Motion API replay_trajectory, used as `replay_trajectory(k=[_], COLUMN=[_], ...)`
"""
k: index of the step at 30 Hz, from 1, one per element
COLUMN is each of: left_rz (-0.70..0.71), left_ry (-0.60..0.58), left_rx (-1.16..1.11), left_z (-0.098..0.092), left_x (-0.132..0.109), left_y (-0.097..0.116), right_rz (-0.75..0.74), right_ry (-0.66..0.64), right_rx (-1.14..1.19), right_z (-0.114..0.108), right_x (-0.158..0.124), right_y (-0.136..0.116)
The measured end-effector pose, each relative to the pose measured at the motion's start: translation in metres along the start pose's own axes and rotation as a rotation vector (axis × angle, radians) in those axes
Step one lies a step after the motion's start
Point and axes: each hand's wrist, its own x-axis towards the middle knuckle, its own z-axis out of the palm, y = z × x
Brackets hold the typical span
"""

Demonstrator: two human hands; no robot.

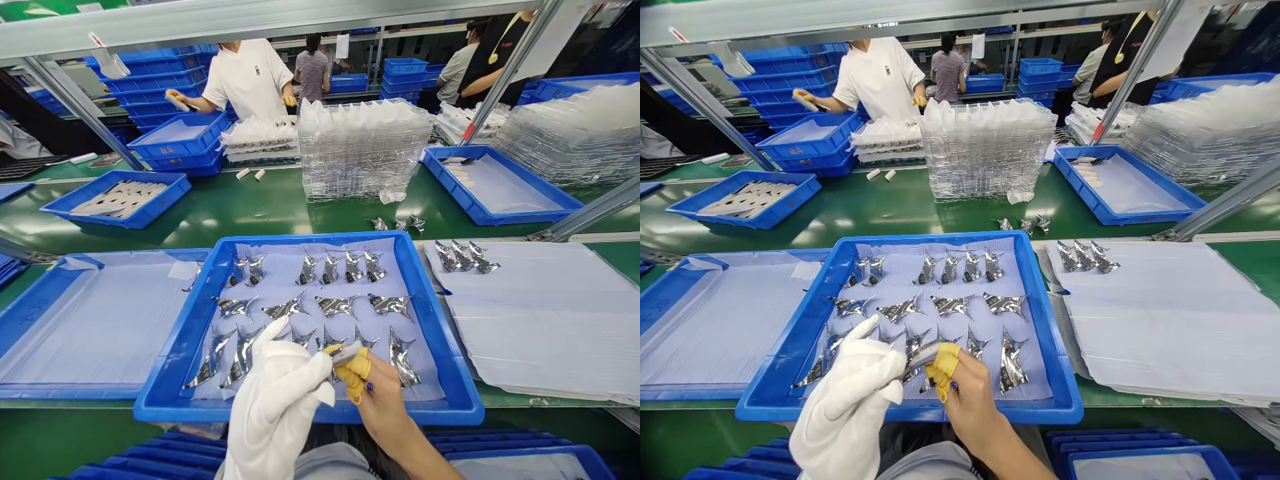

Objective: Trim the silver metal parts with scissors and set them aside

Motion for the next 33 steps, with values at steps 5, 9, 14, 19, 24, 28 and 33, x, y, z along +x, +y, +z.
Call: replay_trajectory(k=[5,9,14,19,24,28,33], left_rz=[0.019,-0.148,-0.594,-0.719,-0.499,-0.314,-0.121], left_ry=[-0.023,0.091,0.191,0.162,0.065,-0.011,0.066], left_rx=[0.004,-0.064,-0.223,-0.213,-0.094,-0.098,-0.131], left_z=[-0.001,0.002,0.004,0.000,-0.002,-0.004,-0.004], left_x=[0.002,0.001,-0.002,-0.004,-0.003,0.000,0.002], left_y=[0.004,-0.003,-0.015,-0.015,-0.014,-0.019,-0.014], right_rz=[0.121,0.160,0.105,-0.150,-0.268,-0.355,-0.262], right_ry=[-0.040,-0.082,-0.141,-0.103,-0.086,-0.050,-0.003], right_rx=[0.141,0.178,0.124,-0.198,-0.376,-0.377,-0.272], right_z=[0.001,-0.002,-0.007,-0.011,-0.012,-0.013,-0.010], right_x=[0.007,0.005,0.002,-0.005,-0.009,-0.006,-0.001], right_y=[-0.004,-0.010,-0.021,-0.024,-0.020,-0.019,-0.017])
